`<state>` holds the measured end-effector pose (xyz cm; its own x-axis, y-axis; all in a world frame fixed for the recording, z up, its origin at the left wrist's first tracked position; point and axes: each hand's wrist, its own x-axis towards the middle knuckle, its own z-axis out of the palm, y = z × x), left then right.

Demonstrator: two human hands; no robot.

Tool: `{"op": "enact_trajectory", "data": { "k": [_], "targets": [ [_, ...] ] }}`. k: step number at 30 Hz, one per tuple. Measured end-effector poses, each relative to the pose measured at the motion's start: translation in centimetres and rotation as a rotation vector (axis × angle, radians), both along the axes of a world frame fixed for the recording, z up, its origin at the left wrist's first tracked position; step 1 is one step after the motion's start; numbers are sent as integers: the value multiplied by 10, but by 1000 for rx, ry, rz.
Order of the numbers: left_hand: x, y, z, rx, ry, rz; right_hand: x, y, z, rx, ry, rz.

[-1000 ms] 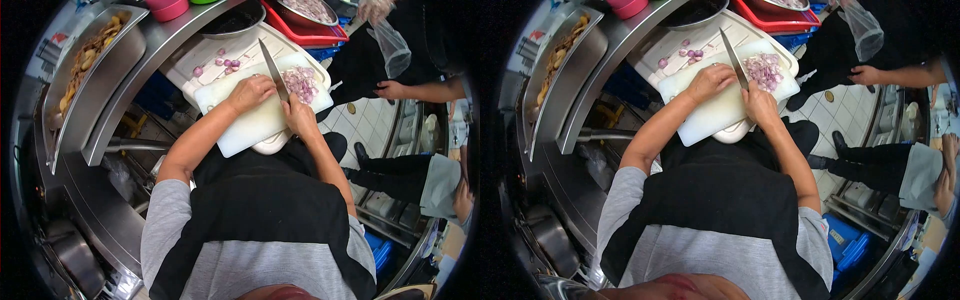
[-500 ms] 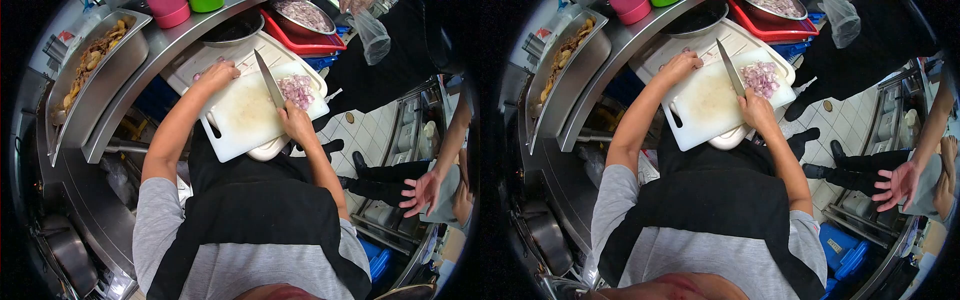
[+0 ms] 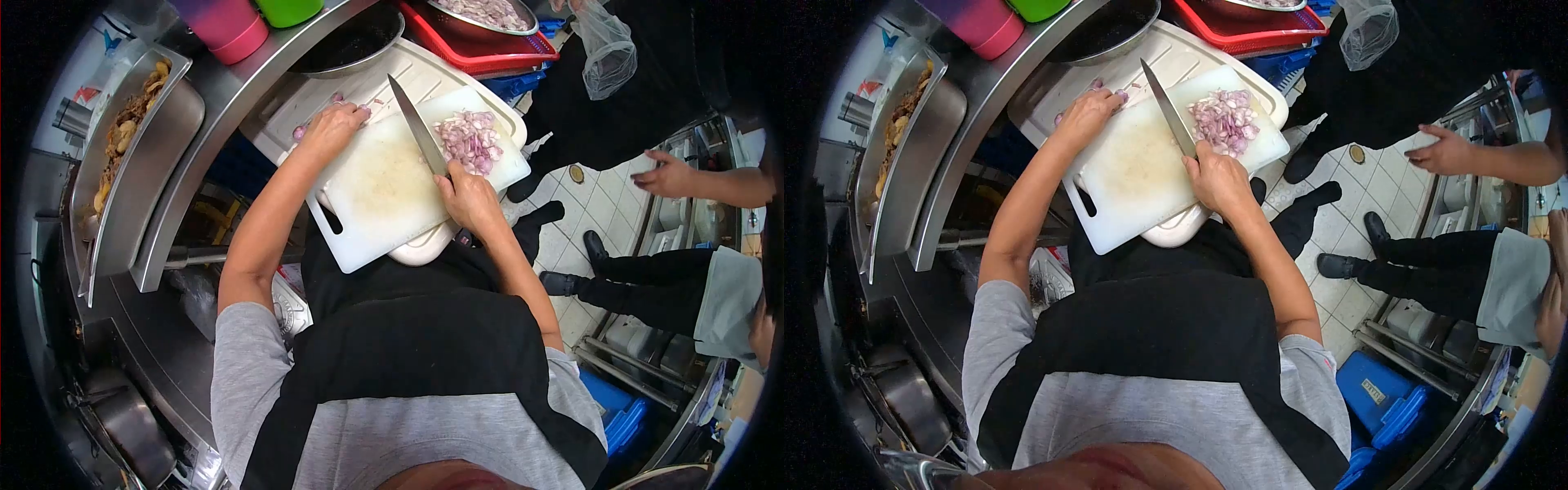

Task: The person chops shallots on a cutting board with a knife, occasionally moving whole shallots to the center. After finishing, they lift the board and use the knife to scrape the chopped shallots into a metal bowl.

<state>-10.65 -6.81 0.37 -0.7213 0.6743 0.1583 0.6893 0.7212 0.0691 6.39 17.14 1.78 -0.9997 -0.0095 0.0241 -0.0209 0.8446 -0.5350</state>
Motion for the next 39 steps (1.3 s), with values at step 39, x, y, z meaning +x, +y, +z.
{"op": "enact_trajectory", "data": {
  "k": [39],
  "targets": [
    [79, 61, -10, 589, -137, -72, -10, 20, 46, 306, -172, 290]
  ]
}}
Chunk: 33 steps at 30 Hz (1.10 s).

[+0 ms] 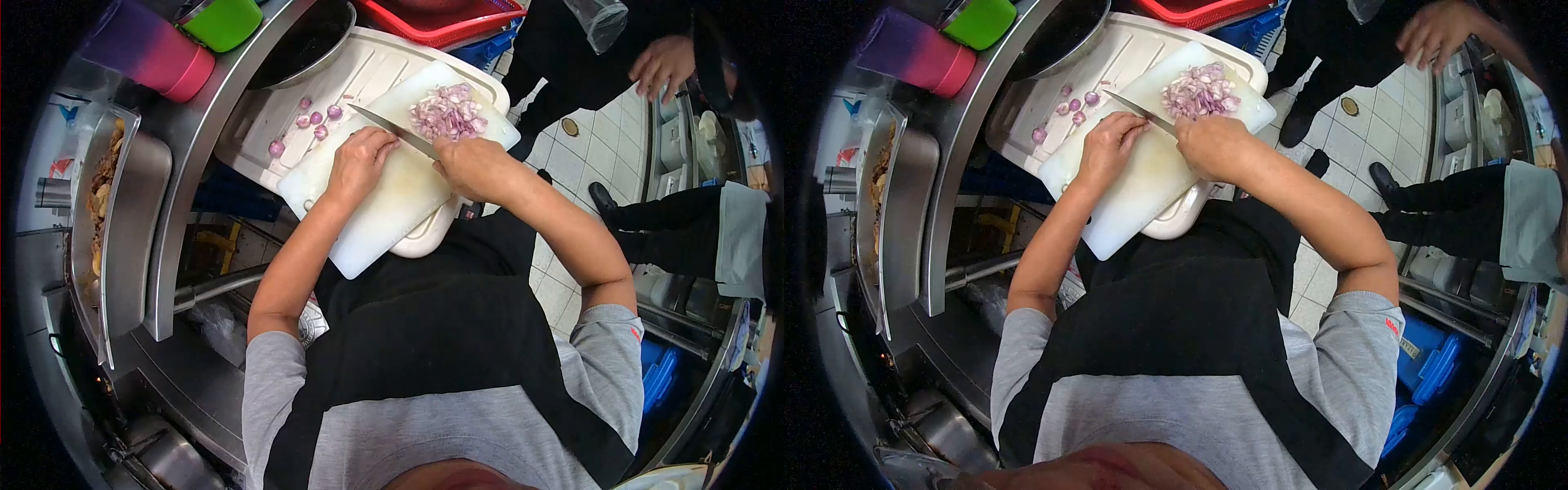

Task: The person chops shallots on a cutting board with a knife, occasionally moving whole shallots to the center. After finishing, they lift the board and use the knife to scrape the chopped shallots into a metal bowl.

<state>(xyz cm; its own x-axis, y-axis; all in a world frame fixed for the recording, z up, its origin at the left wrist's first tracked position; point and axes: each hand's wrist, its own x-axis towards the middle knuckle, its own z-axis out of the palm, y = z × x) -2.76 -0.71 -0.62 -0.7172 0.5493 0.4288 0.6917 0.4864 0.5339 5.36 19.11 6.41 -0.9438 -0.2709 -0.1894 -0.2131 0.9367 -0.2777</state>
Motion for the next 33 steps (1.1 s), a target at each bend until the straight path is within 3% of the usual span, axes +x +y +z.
{"op": "enact_trajectory", "data": {
  "k": [5, 12, 14, 20, 26, 33],
  "targets": [
    [-1, -1, 3, 15, -22, 10, -6, -4, -28, -96, 78, -32],
    [0, -1, 3, 32, -75, 13, -4, -8, -5, 17, -29, 16],
    [-1, -1, 3, 40, -71, 21, -3, -12, -25, -105, 73, -62],
    [-2, -2, -2, 35, -39, 4, -9, -8, 11, -1, -57, 3],
    [-1, -1, 2, 69, -23, 11, -9, -12, -31, -133, 33, -83],
    [0, -1, -2, 73, -27, 30, -8, -13, 0, -51, -65, -27]
  ]
}}
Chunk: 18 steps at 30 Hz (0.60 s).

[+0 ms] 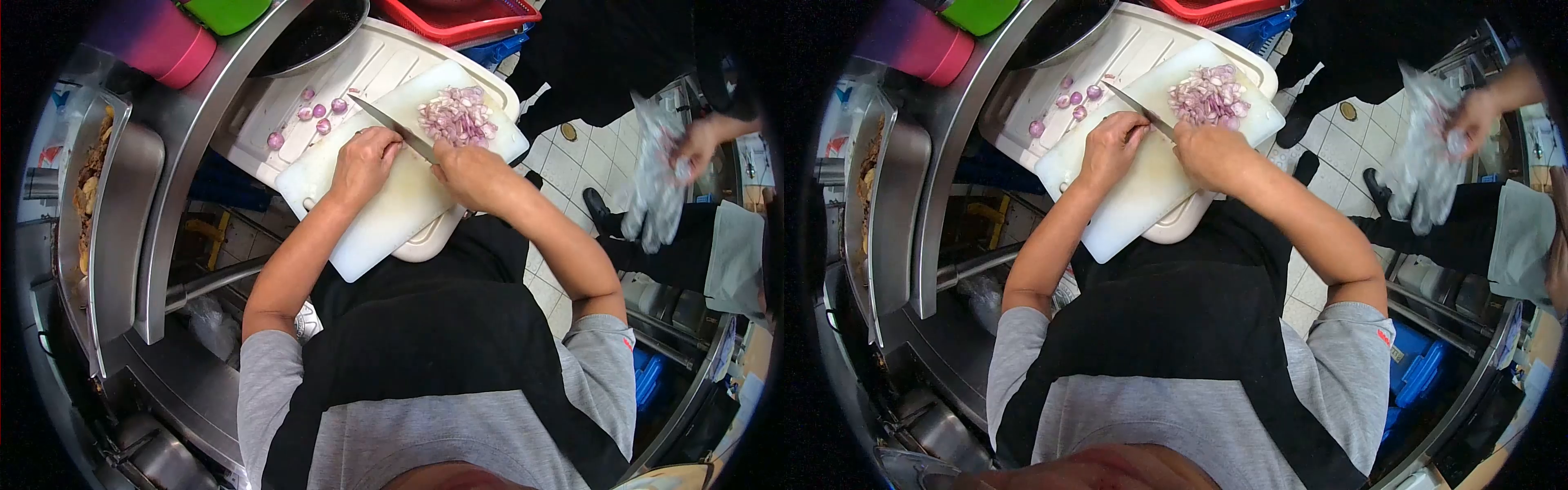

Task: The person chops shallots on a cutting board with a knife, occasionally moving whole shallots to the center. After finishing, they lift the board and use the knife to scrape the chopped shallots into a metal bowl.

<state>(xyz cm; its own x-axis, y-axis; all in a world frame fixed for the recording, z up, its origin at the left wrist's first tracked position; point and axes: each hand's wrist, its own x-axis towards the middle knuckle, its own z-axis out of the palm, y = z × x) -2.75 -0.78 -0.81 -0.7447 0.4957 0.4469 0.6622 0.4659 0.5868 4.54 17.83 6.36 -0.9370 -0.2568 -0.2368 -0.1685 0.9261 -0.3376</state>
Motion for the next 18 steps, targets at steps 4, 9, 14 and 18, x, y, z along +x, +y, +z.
{"op": "enact_trajectory", "data": {
  "k": [4, 9, 14, 18],
  "targets": [
    [-1, 0, 0, -3, 14, -3, -4, -4, -19, -77, 76, -77],
    [0, 0, 1, -23, 8, 7, -6, 1, 11, -1, -33, 2],
    [-2, 0, 0, -11, -16, 7, -8, -2, -27, -117, 27, -116],
    [-2, -1, 9, -43, -59, -45, -15, 17, -19, -235, -50, -75]
  ]
}}
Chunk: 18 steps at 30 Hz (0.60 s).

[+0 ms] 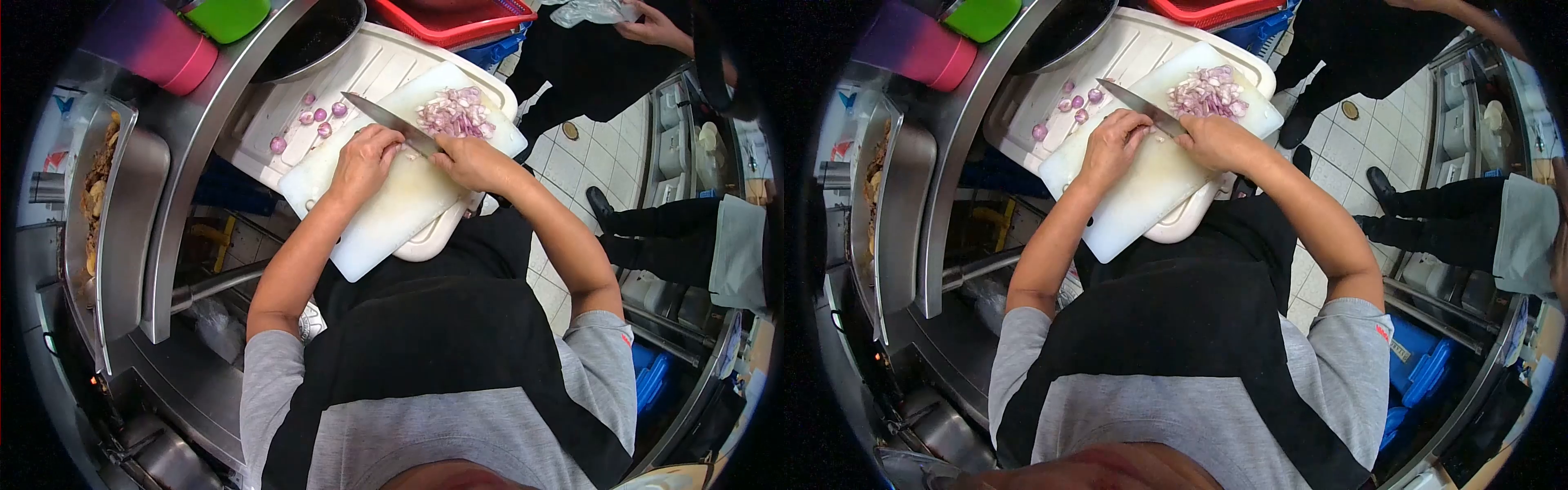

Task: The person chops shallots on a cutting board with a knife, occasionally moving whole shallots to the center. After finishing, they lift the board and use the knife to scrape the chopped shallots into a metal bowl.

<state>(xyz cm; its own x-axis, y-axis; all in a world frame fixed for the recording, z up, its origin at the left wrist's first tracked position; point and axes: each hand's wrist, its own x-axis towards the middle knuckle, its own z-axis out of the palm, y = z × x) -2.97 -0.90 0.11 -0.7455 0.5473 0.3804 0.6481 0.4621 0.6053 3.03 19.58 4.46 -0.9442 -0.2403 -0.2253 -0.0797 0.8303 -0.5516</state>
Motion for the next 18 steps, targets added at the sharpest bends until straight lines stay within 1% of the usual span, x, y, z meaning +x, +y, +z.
{"op": "enact_trajectory", "data": {
  "k": [2, 5, 8, 10, 11, 13, 14, 18],
  "targets": [
    [1, -1, 1, -31, 7, -8, 4, 2, 3, 83, 66, -13],
    [5, -2, 1, -76, 73, -9, 22, -4, 17, 90, 49, -76],
    [6, -2, 5, -149, 79, 20, 41, -12, 11, 116, -4, -100],
    [7, -3, 8, -200, 59, 112, 46, -11, 5, 75, -35, -100],
    [6, -2, 7, -204, 58, 109, 47, -8, 0, 57, -31, -115],
    [5, -2, 6, -144, -4, 157, 44, 1, -1, 51, 0, -128],
    [5, -1, 5, -146, -1, 160, 40, 6, 2, 55, -33, -165],
    [3, 5, 1, -49, -98, 132, 39, 12, 13, 89, 84, -174]
  ]
}}
